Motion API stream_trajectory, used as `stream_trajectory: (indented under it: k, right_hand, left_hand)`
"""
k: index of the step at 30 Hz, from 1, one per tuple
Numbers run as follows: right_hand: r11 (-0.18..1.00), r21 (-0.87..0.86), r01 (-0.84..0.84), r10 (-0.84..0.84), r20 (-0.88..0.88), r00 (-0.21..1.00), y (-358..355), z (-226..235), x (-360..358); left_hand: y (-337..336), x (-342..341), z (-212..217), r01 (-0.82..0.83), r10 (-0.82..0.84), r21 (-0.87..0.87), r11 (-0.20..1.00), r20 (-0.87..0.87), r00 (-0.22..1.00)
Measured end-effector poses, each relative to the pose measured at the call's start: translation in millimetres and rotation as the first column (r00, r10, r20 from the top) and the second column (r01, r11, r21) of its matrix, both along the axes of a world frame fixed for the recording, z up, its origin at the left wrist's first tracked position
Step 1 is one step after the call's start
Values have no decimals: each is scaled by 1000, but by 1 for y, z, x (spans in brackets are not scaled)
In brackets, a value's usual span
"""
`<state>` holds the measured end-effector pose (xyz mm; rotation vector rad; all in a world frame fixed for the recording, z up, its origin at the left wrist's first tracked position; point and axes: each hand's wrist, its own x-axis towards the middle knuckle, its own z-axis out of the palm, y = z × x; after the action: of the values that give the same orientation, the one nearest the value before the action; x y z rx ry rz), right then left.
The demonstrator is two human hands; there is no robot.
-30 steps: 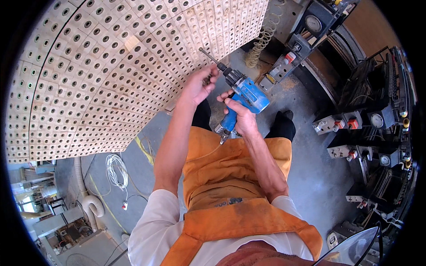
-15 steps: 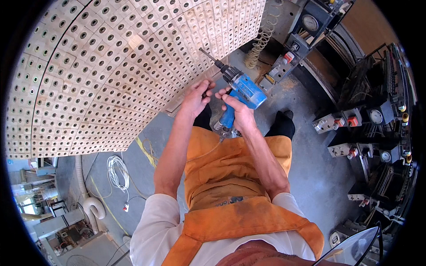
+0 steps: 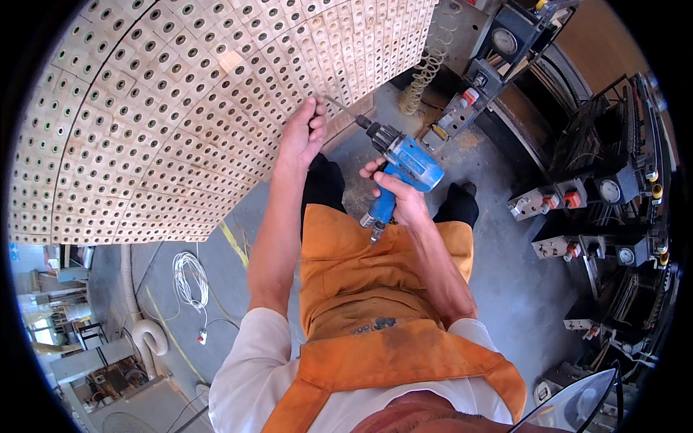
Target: The person uses a blue pneumatic drill to drive screws into a large, curved wooden board with a grid of pre-drilled holes. They repeatedly pick up screws from a plastic bag on the floor and insert them into the board, securing them with the drill.
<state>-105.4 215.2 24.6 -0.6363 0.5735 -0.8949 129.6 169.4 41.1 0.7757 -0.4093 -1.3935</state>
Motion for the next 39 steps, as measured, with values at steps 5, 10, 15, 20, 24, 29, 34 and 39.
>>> stream_trajectory:
  k: [5,10,15,20,24,29,34,39]
  right_hand:
    - [997,29,-78,77,43,996,-3,-12,-14]
    - [999,-9,-39,39,3,999,2,-19,-13]
    - [999,-9,48,-48,34,998,-1,-5,20]
    - [997,4,79,-79,20,997,-6,-6,32]
    - [996,-31,79,-80,-48,996,-5,1,37]
    - [995,-66,72,-76,-57,995,-6,1,38]
    - [997,-35,62,-63,-24,998,-6,2,39]
    - [997,11,82,-82,2,997,6,-3,20]
  left_hand:
    - [-2,-5,7,68,-76,56,996,151,986]
    - [-5,-8,13,69,-104,114,991,338,936]
    - [-19,-15,4,-33,23,56,998,179,984]
    - [-13,-15,-5,26,-42,96,995,170,985]
    - [13,-15,-35,161,-178,178,971,84,980]
    - [38,-23,-66,154,-156,266,951,-15,988]
    - [43,-13,-77,200,-196,239,950,-43,980]
    - [36,-10,-41,141,-131,134,981,-81,988]
